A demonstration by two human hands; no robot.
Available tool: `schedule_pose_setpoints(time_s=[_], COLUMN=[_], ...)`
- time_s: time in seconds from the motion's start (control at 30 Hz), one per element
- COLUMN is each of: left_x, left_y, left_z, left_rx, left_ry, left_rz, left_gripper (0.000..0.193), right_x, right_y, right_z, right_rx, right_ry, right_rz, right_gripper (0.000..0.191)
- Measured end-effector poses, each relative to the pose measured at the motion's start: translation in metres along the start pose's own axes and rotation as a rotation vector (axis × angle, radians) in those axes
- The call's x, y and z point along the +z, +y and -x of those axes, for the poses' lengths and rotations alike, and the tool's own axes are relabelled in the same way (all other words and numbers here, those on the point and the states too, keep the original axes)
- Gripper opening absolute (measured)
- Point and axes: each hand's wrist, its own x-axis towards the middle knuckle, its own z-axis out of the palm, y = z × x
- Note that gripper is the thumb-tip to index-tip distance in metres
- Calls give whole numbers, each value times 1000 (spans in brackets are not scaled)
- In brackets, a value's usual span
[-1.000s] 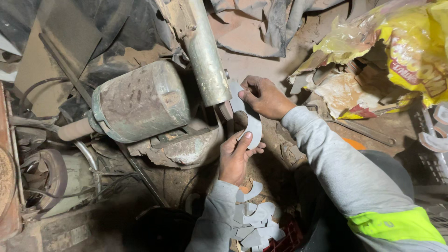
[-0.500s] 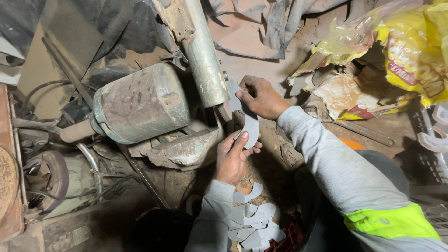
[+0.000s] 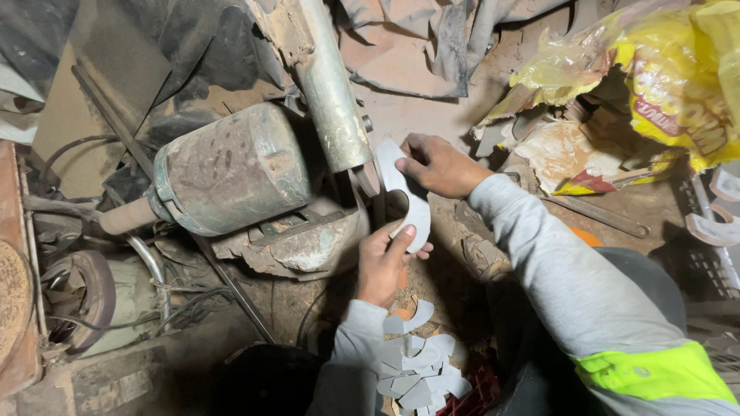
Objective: The person uses a bench grinder to smooth the edges of small white shoe sole pieces. They hold each piece with both hands, rotate it to grind different edges, and place finished pieces into a red crate below.
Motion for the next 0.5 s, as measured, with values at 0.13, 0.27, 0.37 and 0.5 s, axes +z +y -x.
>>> schedule_pose_setpoints(time_s=[0.13, 0.27, 0.37, 0.5], left_x=[-5, -7, -10, -9], left_y=[2, 1, 0, -5], left_z=[-10, -16, -18, -14], left_rx=[-31, -36, -40, -15], left_ry=[-16, -26, -28, -48], left_rz=[162, 189, 207, 207], left_gripper=[34, 35, 36, 35], right_x=[11, 13, 15, 11], right_y=[-1, 1, 0, -4], right_z=[-11, -18, -21, -17], right_rx=[-11, -84, -53, -32], right_ry=[66, 130, 139, 94], right_rz=[-59, -30, 15, 5], right_gripper=[30, 30, 31, 33])
